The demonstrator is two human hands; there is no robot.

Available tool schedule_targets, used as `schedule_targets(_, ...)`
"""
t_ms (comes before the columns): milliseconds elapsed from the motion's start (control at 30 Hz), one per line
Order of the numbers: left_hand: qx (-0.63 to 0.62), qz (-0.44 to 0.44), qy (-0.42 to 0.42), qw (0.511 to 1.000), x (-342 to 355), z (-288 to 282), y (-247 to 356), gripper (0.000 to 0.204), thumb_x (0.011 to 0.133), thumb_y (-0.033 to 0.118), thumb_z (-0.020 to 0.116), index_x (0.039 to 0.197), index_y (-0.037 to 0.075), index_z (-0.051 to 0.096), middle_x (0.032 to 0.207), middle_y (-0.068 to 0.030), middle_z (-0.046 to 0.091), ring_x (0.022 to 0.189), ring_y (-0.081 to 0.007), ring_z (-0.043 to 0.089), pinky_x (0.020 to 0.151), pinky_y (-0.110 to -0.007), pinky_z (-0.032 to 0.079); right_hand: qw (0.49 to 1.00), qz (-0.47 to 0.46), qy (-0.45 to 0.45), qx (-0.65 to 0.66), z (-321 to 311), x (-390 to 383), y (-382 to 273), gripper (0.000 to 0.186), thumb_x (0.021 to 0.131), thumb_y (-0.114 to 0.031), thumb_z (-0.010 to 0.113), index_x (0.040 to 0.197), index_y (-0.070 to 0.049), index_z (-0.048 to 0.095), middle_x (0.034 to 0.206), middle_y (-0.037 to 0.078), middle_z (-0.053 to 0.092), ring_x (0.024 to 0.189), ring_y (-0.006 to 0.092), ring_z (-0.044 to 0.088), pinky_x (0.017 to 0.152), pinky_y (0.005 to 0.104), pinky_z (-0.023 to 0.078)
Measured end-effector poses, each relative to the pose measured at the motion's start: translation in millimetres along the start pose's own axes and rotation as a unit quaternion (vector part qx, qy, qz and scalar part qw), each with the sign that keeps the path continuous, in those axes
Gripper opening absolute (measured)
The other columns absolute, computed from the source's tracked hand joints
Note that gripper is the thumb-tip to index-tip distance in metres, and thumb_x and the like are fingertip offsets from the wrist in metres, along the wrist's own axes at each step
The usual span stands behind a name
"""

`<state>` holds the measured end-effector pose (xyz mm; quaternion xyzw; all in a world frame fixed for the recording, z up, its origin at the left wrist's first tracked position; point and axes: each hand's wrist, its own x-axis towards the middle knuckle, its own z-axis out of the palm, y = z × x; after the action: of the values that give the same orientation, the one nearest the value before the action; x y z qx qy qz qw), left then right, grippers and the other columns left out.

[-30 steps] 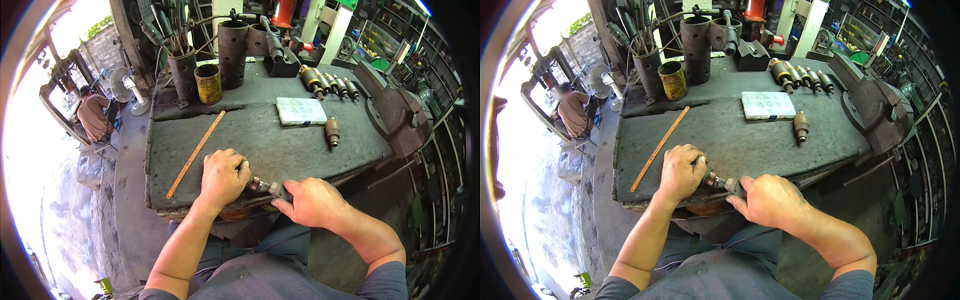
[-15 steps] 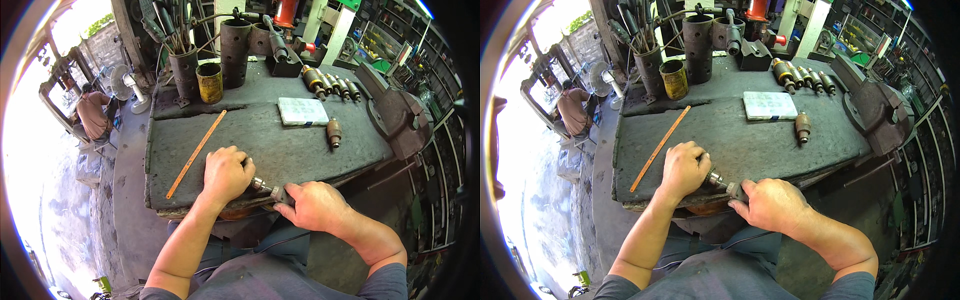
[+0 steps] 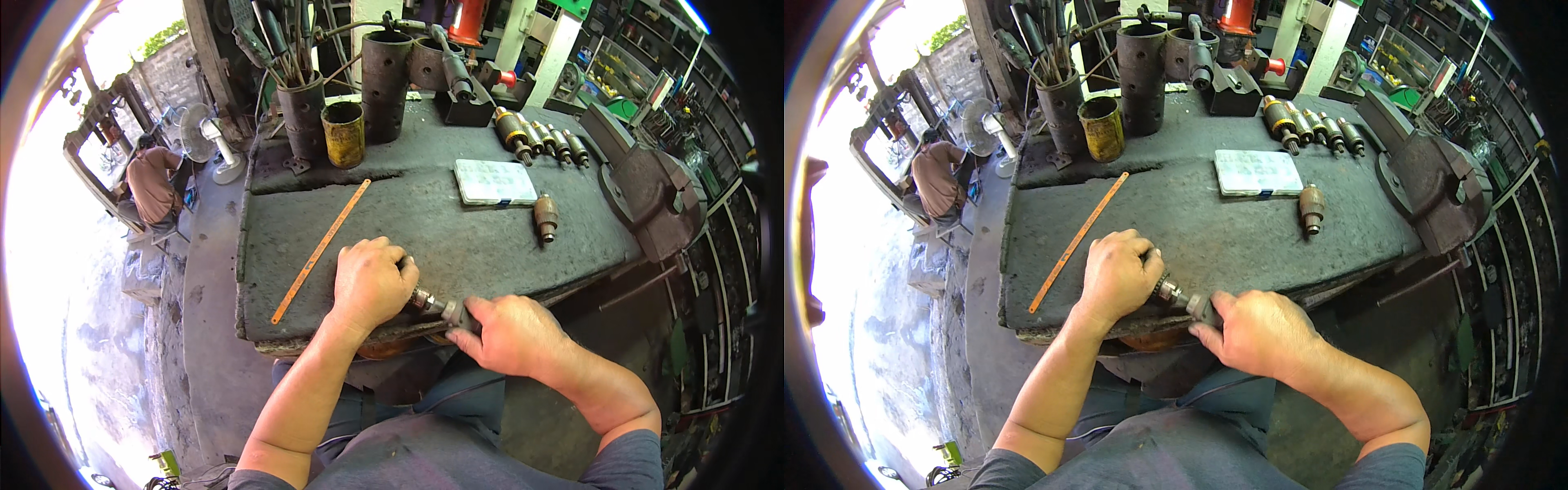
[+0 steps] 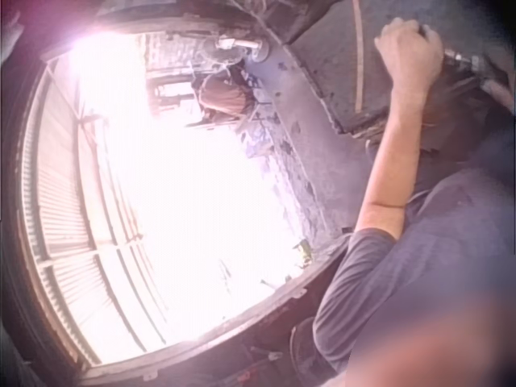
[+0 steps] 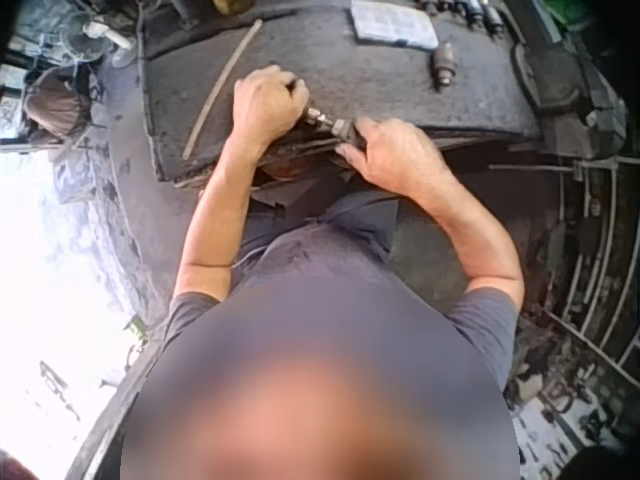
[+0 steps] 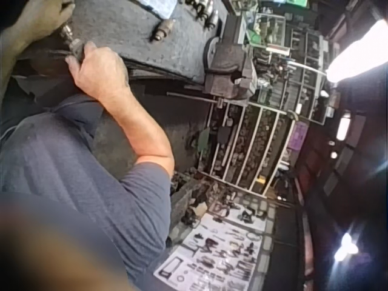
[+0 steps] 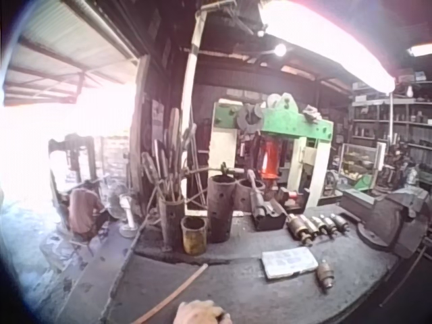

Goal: The person uses a rotary tool to grind or polish small cylindrical mechanical parts on a workbench, then moves to a bench vise to secure and continue working on the parts. The person handles multiple parts one at a time, adjusting them in the vise and using the tool on their surfaces.

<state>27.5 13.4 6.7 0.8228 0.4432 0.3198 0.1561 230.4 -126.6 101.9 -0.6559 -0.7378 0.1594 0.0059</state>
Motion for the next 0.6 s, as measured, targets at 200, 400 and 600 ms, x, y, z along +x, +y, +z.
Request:
schedule_targets(200, 0.012, -0.004, -0.002, 1.0, 2.3, 0.6, 0.7, 0.026, 0.096, 0.027, 0.074, 0.084, 0.005, 0.082, 0.089, -0.0131, 0.074, 0.095, -0.0391, 0.072, 0.087, -0.054, 0.053, 1.0, 0.005, -0.001, 0.002, 3.2, 1.4, -0.7, 0.054, 0.106, -0.053, 0.073, 0.106, 0.001, 0.074, 0.081, 0.025, 0.077, 0.079, 0.0494, 0.078, 0.074, 0.0592, 0.064)
schedule_targets(400, 0.013, -0.007, -0.003, 1.0, 4.9, 1.6, 1.9, 0.026, 0.096, 0.027, 0.074, 0.084, 0.005, 0.082, 0.09, -0.0132, 0.075, 0.095, -0.0392, 0.073, 0.087, -0.055, 0.053, 1.0, -0.005, -0.027, -0.011, -1.1, -0.2, 0.3, 0.054, 0.106, -0.053, 0.073, 0.106, 0.001, 0.073, 0.081, 0.026, 0.077, 0.08, 0.0498, 0.078, 0.074, 0.0583, 0.064)
schedule_targets(600, -0.003, 0.006, -0.023, 1.0, -1.8, -1.7, -3.5, 0.026, 0.098, 0.029, 0.073, 0.089, 0.007, 0.084, 0.094, -0.0108, 0.075, 0.1, -0.0362, 0.072, 0.094, -0.053, 0.051, 1.0, 0.005, -0.024, 0.018, 0.6, 0.0, 2.9, 0.054, 0.107, -0.053, 0.073, 0.104, 0.001, 0.074, 0.081, 0.027, 0.077, 0.081, 0.0502, 0.078, 0.074, 0.0586, 0.064)
